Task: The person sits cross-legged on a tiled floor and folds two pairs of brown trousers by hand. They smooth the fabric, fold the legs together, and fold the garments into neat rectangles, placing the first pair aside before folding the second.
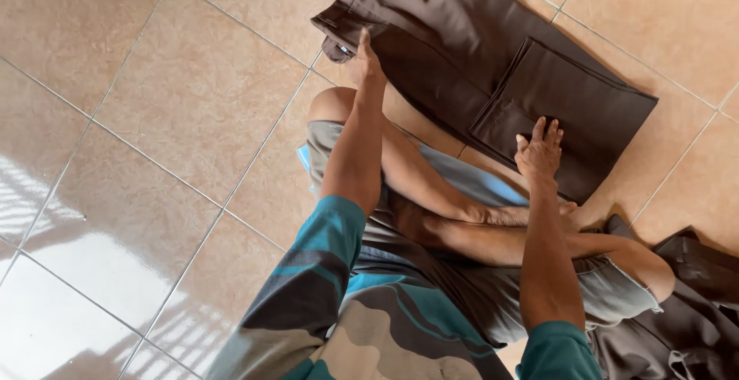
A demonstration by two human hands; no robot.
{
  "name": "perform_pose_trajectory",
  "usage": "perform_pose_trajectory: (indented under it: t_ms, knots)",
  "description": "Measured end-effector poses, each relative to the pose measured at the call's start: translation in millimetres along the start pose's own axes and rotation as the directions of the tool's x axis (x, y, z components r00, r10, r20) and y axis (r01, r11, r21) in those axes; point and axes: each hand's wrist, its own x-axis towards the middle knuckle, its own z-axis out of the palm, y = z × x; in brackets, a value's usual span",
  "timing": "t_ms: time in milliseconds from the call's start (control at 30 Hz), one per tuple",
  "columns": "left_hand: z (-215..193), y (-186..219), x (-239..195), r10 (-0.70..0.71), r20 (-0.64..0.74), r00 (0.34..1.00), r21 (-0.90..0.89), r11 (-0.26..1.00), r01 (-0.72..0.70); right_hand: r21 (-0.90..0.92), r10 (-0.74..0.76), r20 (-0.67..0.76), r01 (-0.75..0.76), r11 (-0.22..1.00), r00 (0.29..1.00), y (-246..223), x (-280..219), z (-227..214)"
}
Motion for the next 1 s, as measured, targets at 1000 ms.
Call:
perform_pose_trajectory:
  t_ms: [1000]
  knots:
    - [4.5, -41.5, -12.3, 0.116, 0.129, 0.985, -0.118, 0.988, -0.101, -0.099, -0.129, -0.087, 0.120, 0.988, 0.988, 29.0, 25.5, 26.7]
